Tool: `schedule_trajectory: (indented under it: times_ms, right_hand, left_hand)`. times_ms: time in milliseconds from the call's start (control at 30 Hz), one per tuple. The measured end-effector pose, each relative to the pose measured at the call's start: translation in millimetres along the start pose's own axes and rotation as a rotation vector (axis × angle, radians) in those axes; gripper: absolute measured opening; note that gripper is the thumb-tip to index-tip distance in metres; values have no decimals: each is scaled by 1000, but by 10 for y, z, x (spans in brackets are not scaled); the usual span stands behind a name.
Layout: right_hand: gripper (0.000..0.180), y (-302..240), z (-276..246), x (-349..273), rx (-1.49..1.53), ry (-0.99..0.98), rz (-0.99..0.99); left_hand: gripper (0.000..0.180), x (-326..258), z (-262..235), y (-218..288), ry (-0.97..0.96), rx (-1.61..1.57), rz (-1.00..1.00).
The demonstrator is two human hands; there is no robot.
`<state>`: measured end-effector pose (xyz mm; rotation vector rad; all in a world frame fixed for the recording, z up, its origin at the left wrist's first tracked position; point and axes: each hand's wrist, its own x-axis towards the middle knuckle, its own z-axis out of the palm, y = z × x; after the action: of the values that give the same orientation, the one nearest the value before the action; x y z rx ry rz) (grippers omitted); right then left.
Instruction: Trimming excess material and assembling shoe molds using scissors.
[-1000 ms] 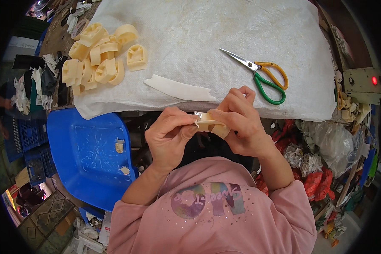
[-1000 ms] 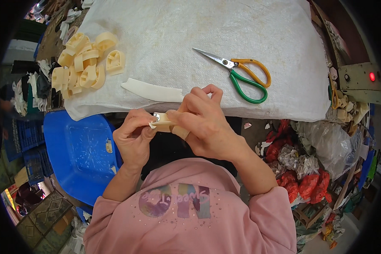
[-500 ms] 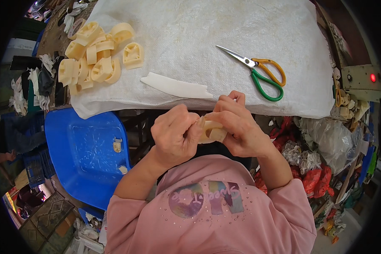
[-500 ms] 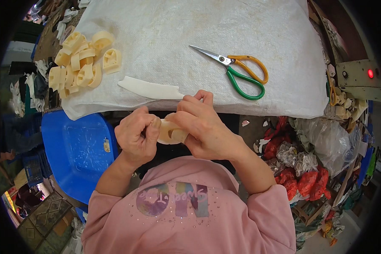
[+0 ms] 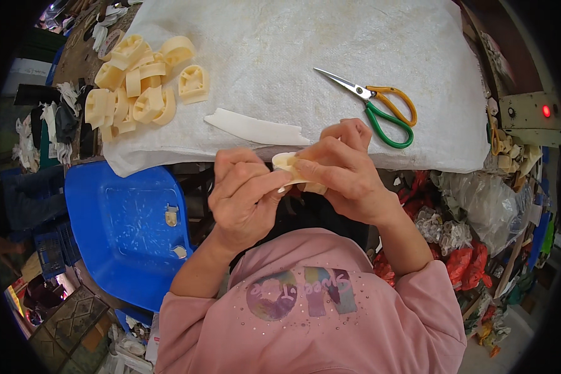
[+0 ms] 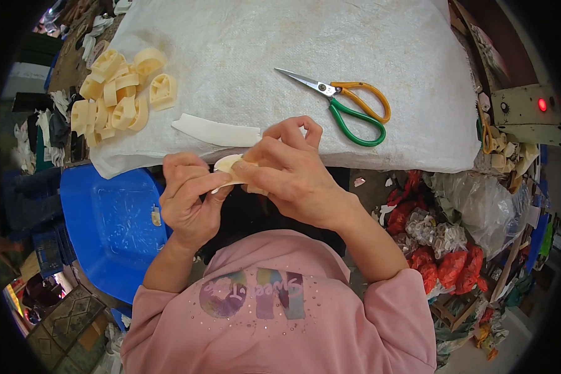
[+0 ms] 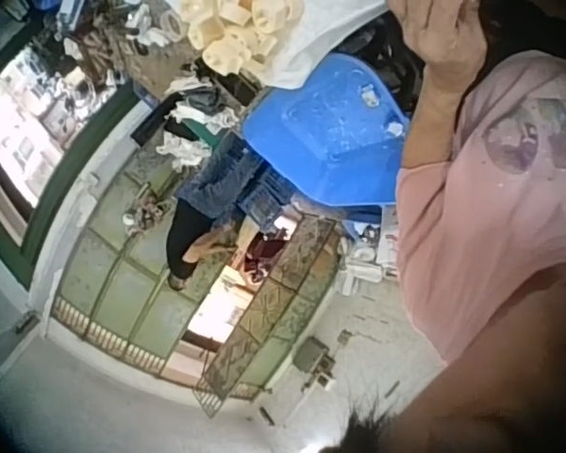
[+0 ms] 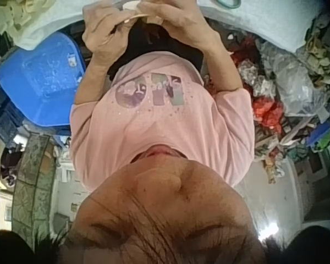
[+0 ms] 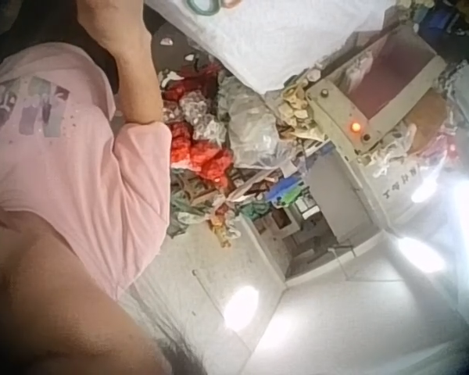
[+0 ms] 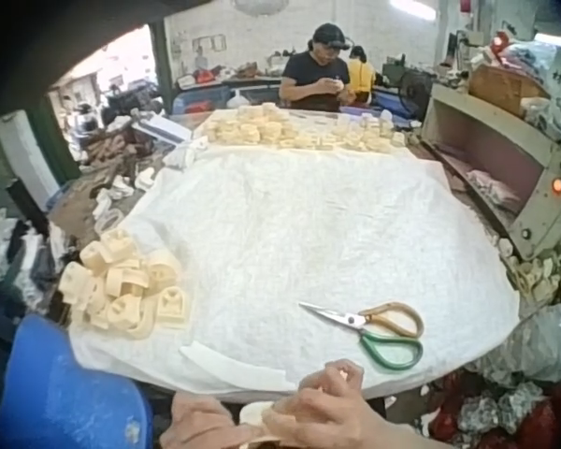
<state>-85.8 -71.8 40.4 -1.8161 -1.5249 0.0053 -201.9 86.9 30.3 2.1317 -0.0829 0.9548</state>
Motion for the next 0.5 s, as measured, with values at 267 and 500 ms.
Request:
schedule_trajectory:
  times_ms: [267, 500]
  right_hand:
    - [37, -167, 149, -239, 592, 471, 370]
    - [25, -336, 419, -216, 1131, 628, 569]
  left_hand:
    - [27, -26, -140, -117, 88, 120, 35]
    - [32, -86, 13, -1, -56, -270, 130]
